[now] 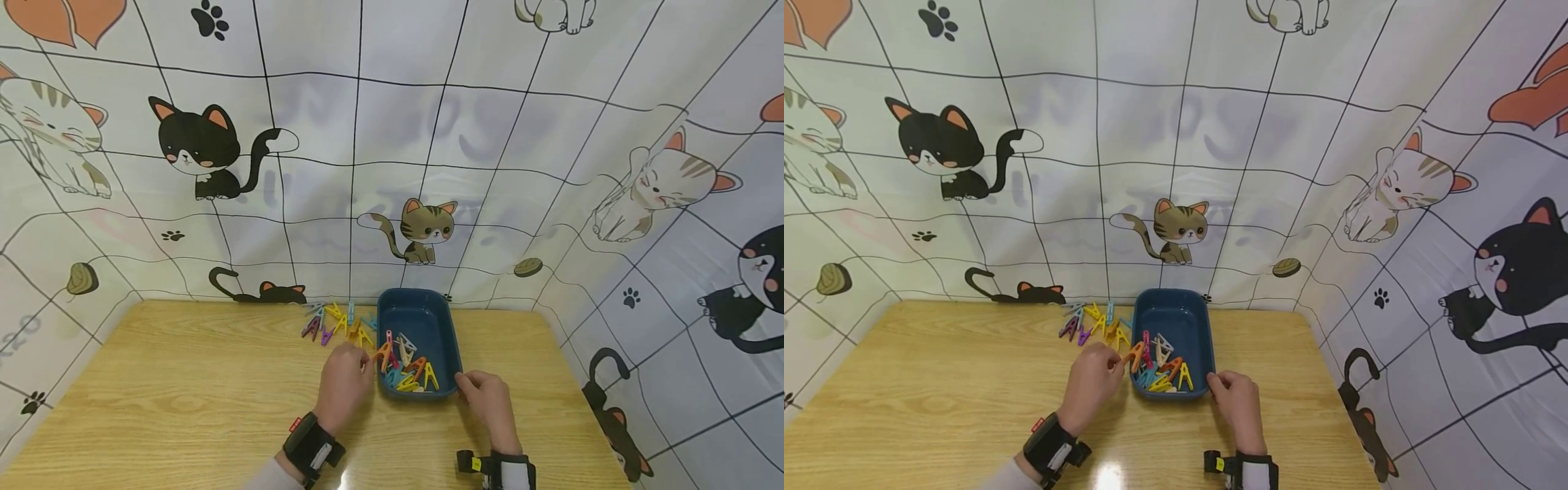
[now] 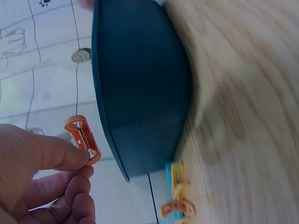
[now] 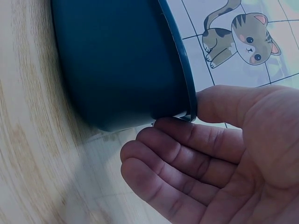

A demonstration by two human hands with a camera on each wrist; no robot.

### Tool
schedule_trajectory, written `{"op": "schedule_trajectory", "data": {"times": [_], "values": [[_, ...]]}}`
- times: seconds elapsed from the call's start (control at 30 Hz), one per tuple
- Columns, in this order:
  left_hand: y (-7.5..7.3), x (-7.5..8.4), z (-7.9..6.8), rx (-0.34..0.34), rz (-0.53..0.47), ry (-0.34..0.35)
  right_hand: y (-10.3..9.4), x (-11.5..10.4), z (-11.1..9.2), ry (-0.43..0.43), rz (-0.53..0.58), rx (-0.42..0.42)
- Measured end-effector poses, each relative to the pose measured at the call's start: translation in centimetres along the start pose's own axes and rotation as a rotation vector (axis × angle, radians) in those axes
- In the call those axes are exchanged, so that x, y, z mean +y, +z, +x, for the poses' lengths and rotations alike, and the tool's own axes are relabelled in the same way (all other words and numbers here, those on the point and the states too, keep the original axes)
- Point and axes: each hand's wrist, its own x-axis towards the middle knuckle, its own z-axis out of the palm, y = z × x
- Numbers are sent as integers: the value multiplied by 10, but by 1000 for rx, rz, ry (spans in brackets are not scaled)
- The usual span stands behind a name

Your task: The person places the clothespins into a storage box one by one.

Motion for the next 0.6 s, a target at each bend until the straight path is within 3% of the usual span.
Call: {"op": "schedule_trajectory", "data": {"times": [0.3,0.6], "values": [[11,28,-4,-48,-36,57,0,1,0,-13,10,5],[26,39,-6,-38,-19,129,0,1,0,-20,13,6]]}}
